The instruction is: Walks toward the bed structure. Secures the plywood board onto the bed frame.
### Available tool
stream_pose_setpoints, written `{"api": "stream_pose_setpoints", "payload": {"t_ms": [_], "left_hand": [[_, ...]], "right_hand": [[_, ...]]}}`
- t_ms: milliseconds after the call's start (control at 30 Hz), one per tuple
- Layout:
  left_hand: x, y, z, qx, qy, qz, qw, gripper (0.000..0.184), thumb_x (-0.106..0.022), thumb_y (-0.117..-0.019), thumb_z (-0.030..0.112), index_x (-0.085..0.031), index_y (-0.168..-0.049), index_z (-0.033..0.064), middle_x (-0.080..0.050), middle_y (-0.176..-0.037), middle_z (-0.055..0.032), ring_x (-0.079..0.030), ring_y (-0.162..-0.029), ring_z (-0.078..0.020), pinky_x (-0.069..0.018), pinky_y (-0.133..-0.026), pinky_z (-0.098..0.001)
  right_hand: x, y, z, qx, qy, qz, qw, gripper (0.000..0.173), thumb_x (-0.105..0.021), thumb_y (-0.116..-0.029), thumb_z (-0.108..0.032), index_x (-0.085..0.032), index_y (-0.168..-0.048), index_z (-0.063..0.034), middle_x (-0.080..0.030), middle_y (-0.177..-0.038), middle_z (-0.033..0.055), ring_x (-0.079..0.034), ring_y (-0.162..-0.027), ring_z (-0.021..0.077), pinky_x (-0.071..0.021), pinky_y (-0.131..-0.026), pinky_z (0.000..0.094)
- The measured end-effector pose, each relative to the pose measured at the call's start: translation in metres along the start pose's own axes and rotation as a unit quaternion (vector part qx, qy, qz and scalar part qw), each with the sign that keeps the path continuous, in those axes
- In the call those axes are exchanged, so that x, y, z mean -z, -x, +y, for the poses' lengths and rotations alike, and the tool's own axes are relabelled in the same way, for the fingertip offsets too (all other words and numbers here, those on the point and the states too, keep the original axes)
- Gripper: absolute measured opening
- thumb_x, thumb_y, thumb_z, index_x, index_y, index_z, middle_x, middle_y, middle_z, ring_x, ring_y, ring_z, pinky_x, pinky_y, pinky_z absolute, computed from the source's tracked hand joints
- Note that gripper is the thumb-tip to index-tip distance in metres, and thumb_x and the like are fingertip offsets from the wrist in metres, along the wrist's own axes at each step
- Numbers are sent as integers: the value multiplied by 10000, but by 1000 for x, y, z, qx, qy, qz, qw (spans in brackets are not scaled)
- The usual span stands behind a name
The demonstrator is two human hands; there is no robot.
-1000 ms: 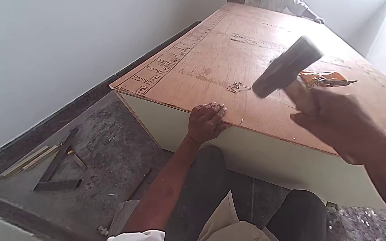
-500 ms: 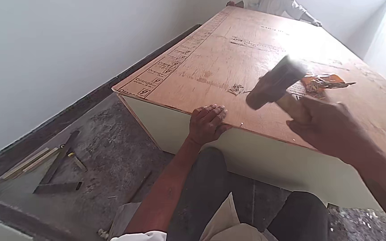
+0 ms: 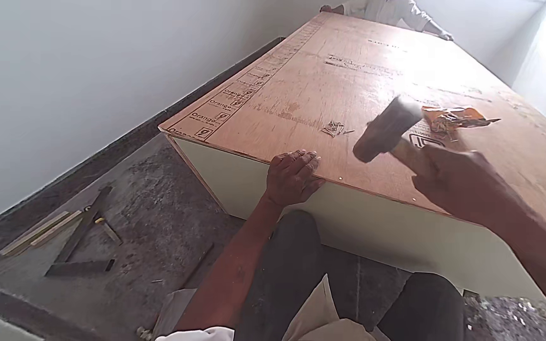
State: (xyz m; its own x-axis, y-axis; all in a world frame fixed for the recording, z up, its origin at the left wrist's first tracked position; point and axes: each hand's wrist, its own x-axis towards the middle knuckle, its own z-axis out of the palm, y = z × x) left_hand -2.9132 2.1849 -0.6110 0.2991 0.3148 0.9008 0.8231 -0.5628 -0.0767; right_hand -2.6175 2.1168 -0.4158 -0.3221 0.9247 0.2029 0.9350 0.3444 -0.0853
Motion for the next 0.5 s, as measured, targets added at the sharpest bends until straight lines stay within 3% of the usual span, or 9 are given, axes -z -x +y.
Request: {"api": "stream_pose_setpoints", "payload": {"t_ms": [33,100,167,233,300,333,400,500], "left_hand": [[0,0,1,0,0,0,1000,594,-371,-1028,585,-768,-1162,165,-739,-1248,-49,-652,-1197,-239,-463,-967,-419],[0,-1,2,-2,-5,-4,1000,598,-371,-1033,598,-764,-1165,168,-735,-1255,-46,-643,-1208,-236,-451,-980,-415],[1,-2,1,-2,-13,-3,1000,602,-368,-1034,602,-766,-1161,169,-737,-1247,-43,-643,-1204,-234,-449,-981,-410],[2,-1,1,-1,-18,-8,1000,607,-367,-1032,605,-768,-1162,168,-738,-1247,-43,-647,-1203,-236,-458,-979,-412],[2,-1,1,-5,-22,-7,1000,604,-365,-1034,601,-765,-1164,166,-739,-1243,-47,-651,-1200,-236,-462,-980,-413],[1,0,3,-6,-24,-7,1000,603,-363,-1035,600,-764,-1164,169,-740,-1239,-45,-653,-1199,-234,-464,-981,-411],[4,-6,0,-3,-20,-19,1000,599,-357,-1040,599,-763,-1172,178,-736,-1253,-36,-645,-1222,-232,-465,-998,-412],[26,-14,9,60,37,-103,992,611,-345,-1050,590,-775,-1179,177,-724,-1293,-32,-644,-1242,-225,-469,-994,-446]], "right_hand": [[14,3,-1,-2,-30,61,998,145,-691,-896,-111,-548,-887,-89,-494,-604,43,-517,-516,222,-387,-466,426],[36,3,-7,-37,-104,163,981,196,-666,-904,-241,-556,-988,-104,-537,-672,48,-529,-506,199,-423,-444,423],[37,-5,-18,-43,-178,217,959,210,-663,-893,-279,-562,-1019,-143,-573,-682,-6,-550,-465,110,-478,-400,328],[15,-5,-26,-27,-151,147,977,165,-648,-898,-162,-560,-1009,-77,-548,-672,37,-548,-501,166,-463,-443,367],[-13,-8,-28,-45,-17,-77,996,96,-605,-958,-72,-554,-1029,-31,-592,-752,145,-637,-697,338,-500,-603,509],[-23,-13,-26,-61,27,-160,985,104,-600,-968,-68,-558,-1061,-46,-617,-819,154,-658,-795,360,-515,-673,529],[-28,-23,-12,-68,65,-180,979,92,-618,-956,-74,-596,-1045,-64,-642,-837,159,-667,-840,377,-508,-689,545],[-35,-19,12,-104,19,-199,974,132,-645,-945,-75,-579,-1050,-30,-635,-885,184,-650,-880,383,-500,-737,563]]}}
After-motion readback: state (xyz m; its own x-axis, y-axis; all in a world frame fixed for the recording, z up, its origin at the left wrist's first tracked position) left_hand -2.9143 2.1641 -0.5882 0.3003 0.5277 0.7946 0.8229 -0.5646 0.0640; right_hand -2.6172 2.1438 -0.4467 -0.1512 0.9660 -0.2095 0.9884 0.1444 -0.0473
